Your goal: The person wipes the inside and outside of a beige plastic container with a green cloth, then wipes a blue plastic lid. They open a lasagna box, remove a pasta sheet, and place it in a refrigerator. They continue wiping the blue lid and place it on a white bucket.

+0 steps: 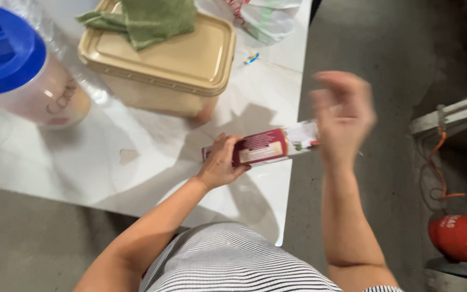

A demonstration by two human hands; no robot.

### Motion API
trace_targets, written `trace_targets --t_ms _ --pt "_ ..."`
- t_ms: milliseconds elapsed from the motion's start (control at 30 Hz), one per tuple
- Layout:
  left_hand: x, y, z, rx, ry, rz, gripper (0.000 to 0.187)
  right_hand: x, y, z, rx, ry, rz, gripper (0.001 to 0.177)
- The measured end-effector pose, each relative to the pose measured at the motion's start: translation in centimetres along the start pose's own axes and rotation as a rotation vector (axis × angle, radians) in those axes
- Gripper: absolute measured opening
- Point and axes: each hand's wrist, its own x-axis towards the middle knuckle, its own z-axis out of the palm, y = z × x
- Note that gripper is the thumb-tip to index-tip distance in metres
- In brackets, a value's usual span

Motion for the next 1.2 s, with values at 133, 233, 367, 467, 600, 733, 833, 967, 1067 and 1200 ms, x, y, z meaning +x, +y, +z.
trace_targets --t_ms 133,233,367,467,600,733,833,967,1067,1200 --pt "-1.1 0.6 -0.2 -0.028 0.025 0.019 0.083 -2.7 3.2 -4.9 0.052 0.555 0.060 0.024" --pt "-1.5 0.6 0.0 0.003 0.031 0.046 0.080 -4.8 4.6 -8.0 0.270 0.739 0.326 0.022" --pt "-2.1 -0.5 0.9 -0.189 0.040 0.022 0.071 -7.5 7.0 -10.6 0.283 0.761 0.489 0.024" --pt "-2.8 -1.3 2.0 -0.121 0.097 0.029 0.075 -10.1 10.1 -9.4 0.316 0.240 0.613 0.029" --pt "-3.9 -2.1 2.1 -0.036 0.045 0.072 0.081 -13.0 13.7 -4.5 0.405 -0.192 0.877 0.060" --pt "-4.3 -3.3 0.7 -0.010 -0.037 -0.030 0.081 -13.6 13.6 -0.4 0.271 -0.397 0.847 0.042" --pt "-4.9 -5.1 -0.6 0.175 -0.123 -0.081 0.076 -11.9 12.3 0.6 0.118 -0.443 0.761 0.041" --pt "-7.4 -9.5 -5.3 0.295 0.013 -0.103 0.056 -8.3 11.4 0.5 0.186 -0.340 0.715 0.042" --pt "-10.8 -13.5 -11.1 0.725 0.079 -0.417 0.036 -6.6 12.2 -0.4 0.114 -0.361 0.564 0.033" --pt "-14.8 -14.6 -12.5 0.941 -0.035 -0.691 0.029 -7.1 15.2 -0.7 0.084 -0.381 0.590 0.029"
